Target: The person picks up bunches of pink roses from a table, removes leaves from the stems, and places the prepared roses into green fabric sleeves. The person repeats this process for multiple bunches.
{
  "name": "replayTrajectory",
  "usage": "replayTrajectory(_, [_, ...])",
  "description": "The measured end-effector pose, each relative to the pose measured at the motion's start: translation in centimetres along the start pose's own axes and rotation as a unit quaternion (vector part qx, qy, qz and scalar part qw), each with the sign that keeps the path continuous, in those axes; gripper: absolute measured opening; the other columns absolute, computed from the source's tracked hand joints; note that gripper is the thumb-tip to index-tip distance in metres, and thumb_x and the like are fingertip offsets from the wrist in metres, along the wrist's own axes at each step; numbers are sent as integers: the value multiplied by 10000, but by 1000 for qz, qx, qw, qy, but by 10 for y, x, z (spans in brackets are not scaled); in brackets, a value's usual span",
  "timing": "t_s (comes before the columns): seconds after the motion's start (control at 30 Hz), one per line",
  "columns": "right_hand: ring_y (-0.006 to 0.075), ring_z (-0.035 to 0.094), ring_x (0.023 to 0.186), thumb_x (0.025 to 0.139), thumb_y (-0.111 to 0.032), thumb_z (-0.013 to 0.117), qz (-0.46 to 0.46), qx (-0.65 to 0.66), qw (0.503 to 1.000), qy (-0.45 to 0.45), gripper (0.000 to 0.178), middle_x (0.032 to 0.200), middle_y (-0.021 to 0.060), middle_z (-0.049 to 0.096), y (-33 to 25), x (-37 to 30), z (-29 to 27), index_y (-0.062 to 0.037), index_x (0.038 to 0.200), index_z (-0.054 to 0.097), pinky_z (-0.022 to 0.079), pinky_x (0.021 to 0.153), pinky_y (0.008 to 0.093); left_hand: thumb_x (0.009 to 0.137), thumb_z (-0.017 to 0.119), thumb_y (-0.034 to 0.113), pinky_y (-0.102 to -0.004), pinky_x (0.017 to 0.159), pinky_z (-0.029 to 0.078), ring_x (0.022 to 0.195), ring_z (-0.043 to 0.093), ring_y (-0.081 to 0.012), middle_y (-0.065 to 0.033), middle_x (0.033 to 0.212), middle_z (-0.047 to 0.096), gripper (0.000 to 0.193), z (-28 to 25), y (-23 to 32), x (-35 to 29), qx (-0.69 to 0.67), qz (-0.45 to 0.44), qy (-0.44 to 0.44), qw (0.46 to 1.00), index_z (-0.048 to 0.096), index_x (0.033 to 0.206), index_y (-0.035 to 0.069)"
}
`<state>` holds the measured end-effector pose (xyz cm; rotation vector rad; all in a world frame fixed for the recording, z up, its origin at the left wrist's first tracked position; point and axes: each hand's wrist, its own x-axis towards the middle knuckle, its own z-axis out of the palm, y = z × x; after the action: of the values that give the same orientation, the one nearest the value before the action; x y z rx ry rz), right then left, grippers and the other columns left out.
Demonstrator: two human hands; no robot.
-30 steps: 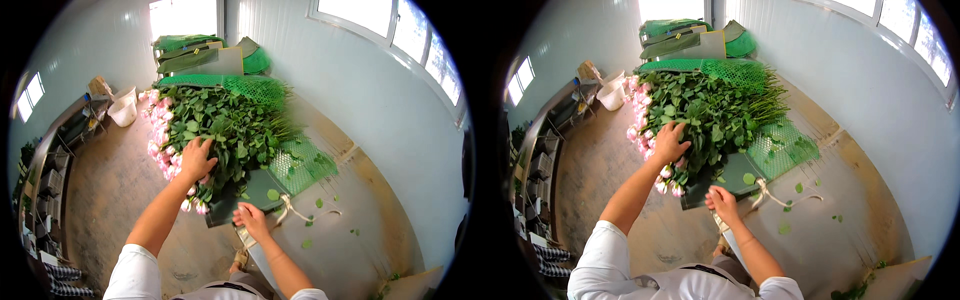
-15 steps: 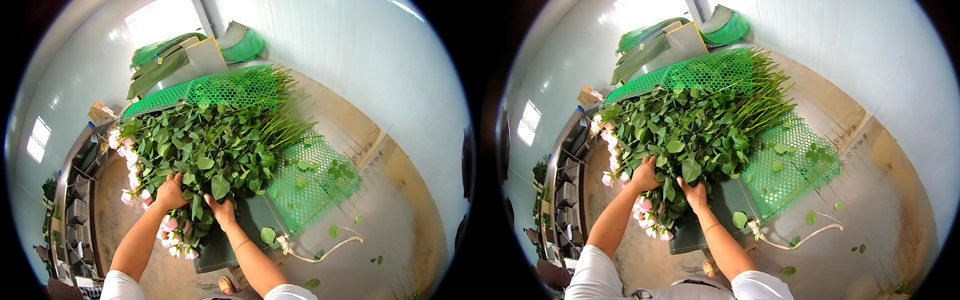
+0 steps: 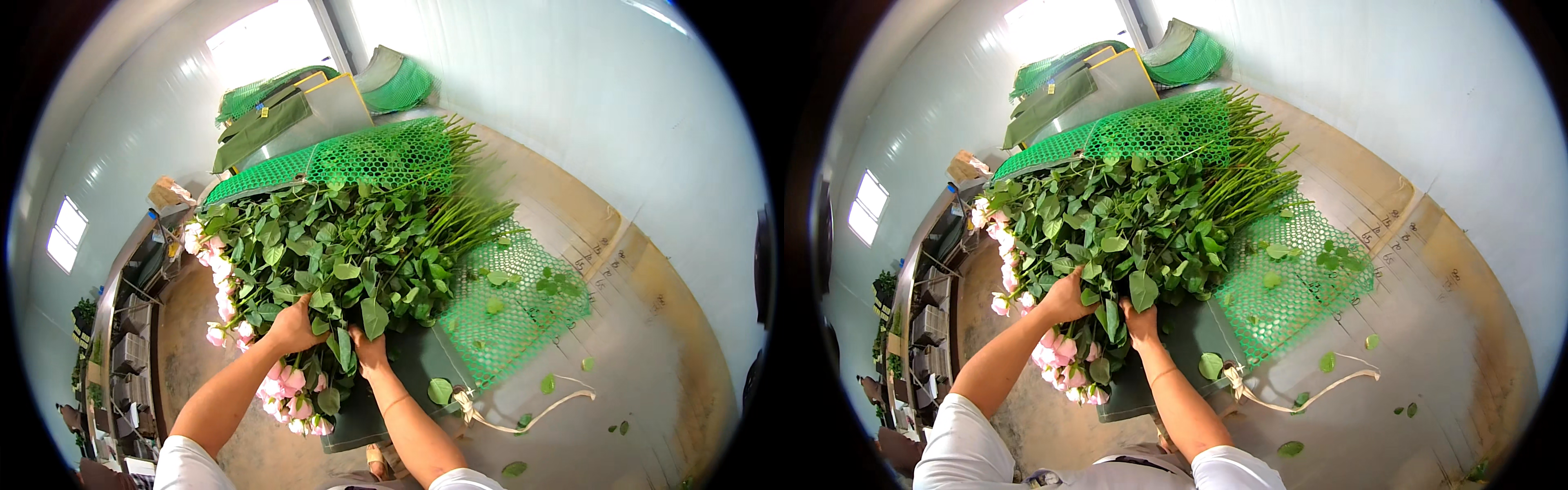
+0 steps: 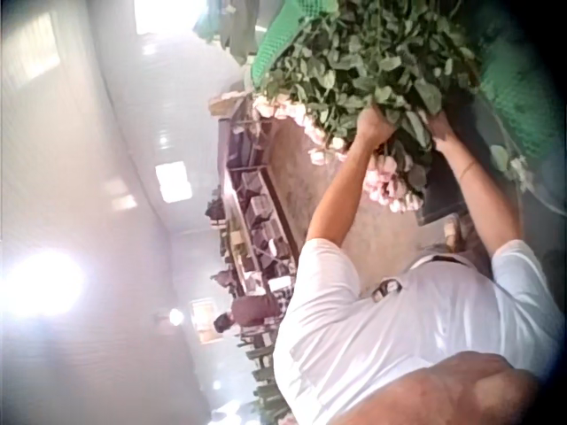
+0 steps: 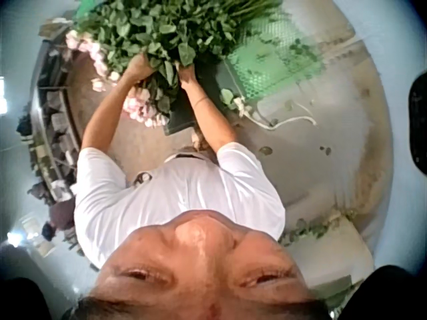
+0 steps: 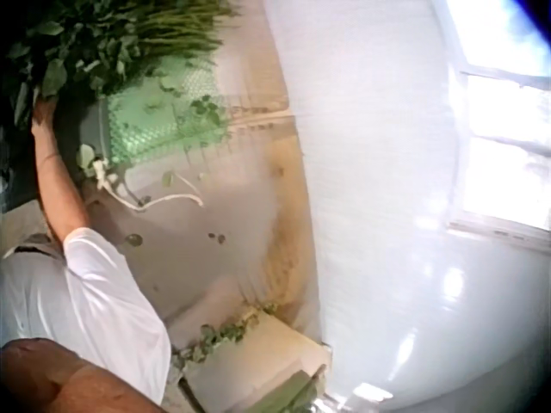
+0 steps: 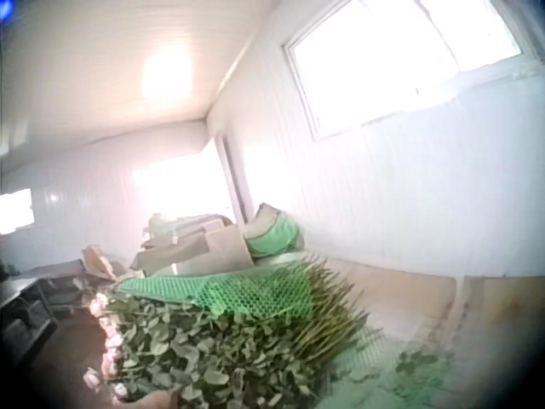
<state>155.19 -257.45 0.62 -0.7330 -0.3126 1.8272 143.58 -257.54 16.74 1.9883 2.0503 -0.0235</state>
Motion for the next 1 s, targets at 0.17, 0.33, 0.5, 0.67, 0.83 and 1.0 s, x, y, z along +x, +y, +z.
replayTrajectory(0.17, [156,558,789,766,-86,653,-77,-27,996,33,273,929,40,600,-39,-29,11,16,1010,587,457,730,311,655,756,238,-349,869,467,950,615,-285,-175,1019,652,673,-30,17,-2,-228,81,-34,970,491,1212,-30])
replayTrajectory(0.33, [213,604,915,737,-179,707,-344,-445,824,-75,406,1018,57,635,-85,-73,-20,-65,1109,593,463,795,337,701,735,100,-319,871,465,930,600,-188,-87,1017,649,471,-46,28,-5,-525,-6,-149,838,578,1136,13])
replayTrajectory(0.5, [213,645,851,722,-94,728,-328,-412,848,-66,356,959,85,672,-68,-73,-50,-61,1060,619,485,766,332,704,716,57,-333,864,476,937,598,-194,-84,1016,648,390,-19,31,-16,-598,-10,-167,784,599,1074,10])
replayTrajectory(0.67, [184,635,802,737,-96,697,-221,-276,935,32,237,917,72,673,-52,-82,-64,-35,946,603,492,716,330,693,715,295,-353,839,454,995,546,-222,-140,1159,560,554,-30,-8,-4,-487,-22,-166,857,559,1143,11])
replayTrajectory(0.83, [219,627,838,789,-143,701,-137,-93,982,88,325,1010,94,654,-62,-109,-58,10,1061,611,500,715,346,688,721,288,-356,859,463,966,557,-200,-115,1119,571,587,-47,-56,8,-573,27,-215,790,528,1167,9])
replayTrajectory(1.0, [241,589,986,856,-193,636,-290,-531,703,374,460,1148,194,576,-68,-134,2,57,1217,499,481,827,371,678,736,182,-363,946,432,1056,544,-240,-125,1181,569,578,-25,-71,15,-577,108,-230,776,522,1185,6])
